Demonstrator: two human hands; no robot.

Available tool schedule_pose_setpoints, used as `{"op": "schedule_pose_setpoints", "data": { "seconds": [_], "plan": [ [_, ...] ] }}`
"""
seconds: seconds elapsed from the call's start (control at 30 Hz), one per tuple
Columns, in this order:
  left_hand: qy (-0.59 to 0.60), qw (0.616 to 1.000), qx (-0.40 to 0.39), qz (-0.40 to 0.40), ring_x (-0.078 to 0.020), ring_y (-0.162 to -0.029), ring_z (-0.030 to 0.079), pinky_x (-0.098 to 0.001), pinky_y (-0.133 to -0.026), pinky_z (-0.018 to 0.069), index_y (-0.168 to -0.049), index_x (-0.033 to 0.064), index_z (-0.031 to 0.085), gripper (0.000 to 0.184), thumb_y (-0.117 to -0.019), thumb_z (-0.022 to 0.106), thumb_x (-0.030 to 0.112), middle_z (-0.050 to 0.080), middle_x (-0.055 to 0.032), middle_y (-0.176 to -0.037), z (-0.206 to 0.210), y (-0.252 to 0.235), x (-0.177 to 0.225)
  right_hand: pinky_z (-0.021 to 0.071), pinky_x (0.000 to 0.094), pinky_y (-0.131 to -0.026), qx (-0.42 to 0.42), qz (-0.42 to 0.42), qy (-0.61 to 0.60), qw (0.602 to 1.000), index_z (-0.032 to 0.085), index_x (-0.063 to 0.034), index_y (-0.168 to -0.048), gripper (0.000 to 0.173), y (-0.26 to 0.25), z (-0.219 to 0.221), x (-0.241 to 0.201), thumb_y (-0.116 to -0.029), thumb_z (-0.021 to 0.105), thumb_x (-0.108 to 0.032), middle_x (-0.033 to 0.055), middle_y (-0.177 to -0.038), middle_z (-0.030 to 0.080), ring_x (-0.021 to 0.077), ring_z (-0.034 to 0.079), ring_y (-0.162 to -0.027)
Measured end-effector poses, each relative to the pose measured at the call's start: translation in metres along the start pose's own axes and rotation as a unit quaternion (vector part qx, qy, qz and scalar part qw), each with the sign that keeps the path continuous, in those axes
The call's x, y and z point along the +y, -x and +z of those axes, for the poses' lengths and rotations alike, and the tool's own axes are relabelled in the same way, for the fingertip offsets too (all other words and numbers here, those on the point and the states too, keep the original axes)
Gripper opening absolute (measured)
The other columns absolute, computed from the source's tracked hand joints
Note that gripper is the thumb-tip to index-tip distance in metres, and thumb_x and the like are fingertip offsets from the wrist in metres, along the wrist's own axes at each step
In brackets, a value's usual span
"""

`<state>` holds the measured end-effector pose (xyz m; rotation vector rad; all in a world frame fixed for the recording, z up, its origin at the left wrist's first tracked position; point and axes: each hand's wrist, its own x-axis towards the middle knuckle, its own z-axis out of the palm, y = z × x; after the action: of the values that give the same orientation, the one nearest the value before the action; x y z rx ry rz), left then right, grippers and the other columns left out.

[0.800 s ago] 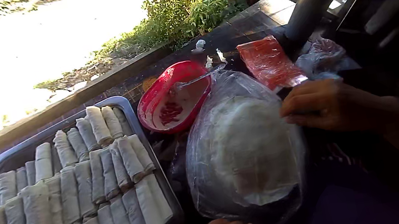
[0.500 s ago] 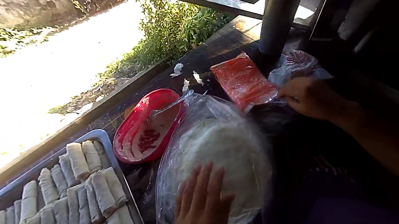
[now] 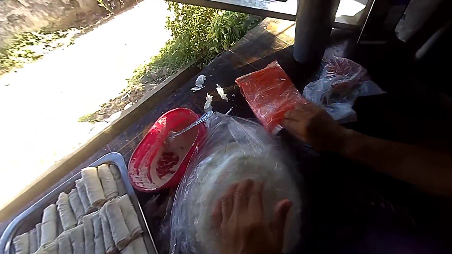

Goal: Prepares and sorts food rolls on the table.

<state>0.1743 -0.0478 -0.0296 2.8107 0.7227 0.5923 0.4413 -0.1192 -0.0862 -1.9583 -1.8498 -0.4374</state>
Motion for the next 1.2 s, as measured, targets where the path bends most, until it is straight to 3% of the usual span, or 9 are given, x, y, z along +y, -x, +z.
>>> {"op": "schedule_pose_setpoints", "data": {
  "seconds": [0.1, 0.2, 0.47, 0.7, 0.8, 0.9, 1.03, 1.1, 1.2],
  "plan": [
    [-0.002, 1.000, 0.028, -0.006, -0.0279, -0.088, 0.070, -0.0453, -0.076, 0.0505, -0.090, 0.0106, 0.076, 0.045, -0.0946, 0.055, 0.050, 0.074, -0.0088, -0.093, 0.009, -0.001, 0.023, 0.0550, 0.0425, -0.070, 0.049, -0.008, 0.013, 0.999, 0.076, -0.0018, -0.087, 0.019, 0.007, 0.012, 0.000, -0.0950, 0.060, -0.008, 0.0131, -0.087, 0.072, 0.0313, 0.069, -0.084],
    [0.010, 0.999, 0.030, -0.027, -0.0237, -0.071, 0.067, -0.0397, -0.062, 0.0505, -0.082, 0.0086, 0.071, 0.023, -0.0891, 0.058, 0.026, 0.069, -0.0048, -0.077, 0.009, 0.000, 0.021, 0.0569, 0.0421, -0.073, 0.077, 0.006, -0.005, 0.997, 0.075, -0.0019, -0.084, 0.019, 0.011, 0.019, 0.000, -0.0947, 0.061, -0.009, 0.0128, -0.086, 0.073, 0.0305, 0.071, -0.086],
    [0.060, 0.993, 0.000, -0.105, -0.0221, -0.068, 0.063, -0.0352, -0.064, 0.0513, -0.090, -0.0006, 0.071, 0.026, -0.0943, 0.060, 0.022, 0.068, -0.0101, -0.077, -0.022, 0.005, -0.006, 0.0563, 0.0404, -0.091, 0.041, 0.033, -0.133, 0.990, 0.076, -0.0037, -0.086, 0.015, 0.011, 0.000, 0.008, -0.0930, 0.066, -0.013, 0.0106, -0.092, 0.076, 0.0266, 0.072, -0.097],
    [0.090, 0.990, -0.013, -0.107, -0.0159, -0.068, 0.062, -0.0291, -0.064, 0.0497, -0.090, 0.0016, 0.071, 0.026, -0.0947, 0.061, 0.025, 0.068, -0.0073, -0.078, -0.021, 0.006, -0.014, 0.0551, 0.0364, -0.091, 0.009, -0.013, -0.167, 0.986, 0.073, -0.0038, -0.085, 0.021, 0.020, -0.027, 0.007, -0.0973, 0.058, -0.012, 0.0123, -0.093, 0.075, 0.0258, 0.072, -0.098],
    [0.189, 0.977, 0.017, -0.099, -0.0057, -0.077, 0.058, -0.0175, -0.068, 0.0437, -0.091, 0.0017, 0.070, 0.024, -0.0964, 0.063, 0.025, 0.069, -0.0062, -0.085, -0.026, 0.005, -0.015, 0.0565, 0.0284, -0.081, 0.036, 0.007, -0.194, 0.980, 0.072, -0.0026, -0.089, 0.023, 0.010, -0.053, -0.004, -0.1003, 0.055, -0.014, 0.0112, -0.090, 0.073, 0.0187, 0.071, -0.090],
    [0.351, 0.933, 0.022, -0.070, 0.0040, -0.087, 0.061, -0.0089, -0.073, 0.0475, -0.094, 0.0058, 0.067, 0.020, -0.0995, 0.065, 0.025, 0.069, -0.0006, -0.093, -0.039, 0.000, -0.008, 0.0537, 0.0152, -0.066, 0.117, 0.070, -0.317, 0.939, 0.067, 0.0006, -0.091, 0.016, -0.020, -0.083, -0.015, -0.0988, 0.059, -0.011, 0.0045, -0.083, 0.066, 0.0026, 0.063, -0.072],
    [0.480, 0.876, -0.002, -0.049, 0.0046, -0.088, 0.063, -0.0111, -0.075, 0.0516, -0.102, 0.0082, 0.071, 0.022, -0.1013, 0.063, 0.028, 0.071, 0.0036, -0.098, -0.044, -0.009, 0.002, 0.0546, 0.0165, -0.050, 0.161, 0.126, -0.571, 0.795, 0.061, -0.0143, -0.100, 0.004, -0.060, -0.097, -0.047, -0.1029, 0.058, -0.014, -0.0076, -0.076, 0.065, -0.0005, 0.061, -0.056],
    [0.509, 0.858, 0.022, -0.072, 0.0056, -0.086, 0.064, -0.0123, -0.075, 0.0531, -0.113, 0.0093, 0.070, 0.036, -0.1014, 0.058, 0.041, 0.072, 0.0070, -0.101, -0.038, -0.010, -0.002, 0.0563, 0.0171, -0.055, 0.097, 0.101, -0.640, 0.756, 0.059, -0.0114, -0.098, 0.004, -0.067, -0.086, -0.074, -0.1016, 0.061, -0.013, -0.0066, -0.078, 0.066, -0.0009, 0.063, -0.061],
    [0.569, 0.806, 0.074, -0.145, 0.0054, -0.078, 0.066, -0.0137, -0.068, 0.0552, -0.119, 0.0170, 0.066, 0.043, -0.0971, 0.057, 0.053, 0.072, 0.0143, -0.096, -0.032, -0.003, -0.014, 0.0539, 0.0124, -0.066, -0.011, 0.019, -0.653, 0.757, 0.062, 0.0032, -0.092, 0.013, -0.065, -0.060, -0.114, -0.0959, 0.067, -0.007, 0.0032, -0.084, 0.067, -0.0017, 0.064, -0.073]
  ]
}}
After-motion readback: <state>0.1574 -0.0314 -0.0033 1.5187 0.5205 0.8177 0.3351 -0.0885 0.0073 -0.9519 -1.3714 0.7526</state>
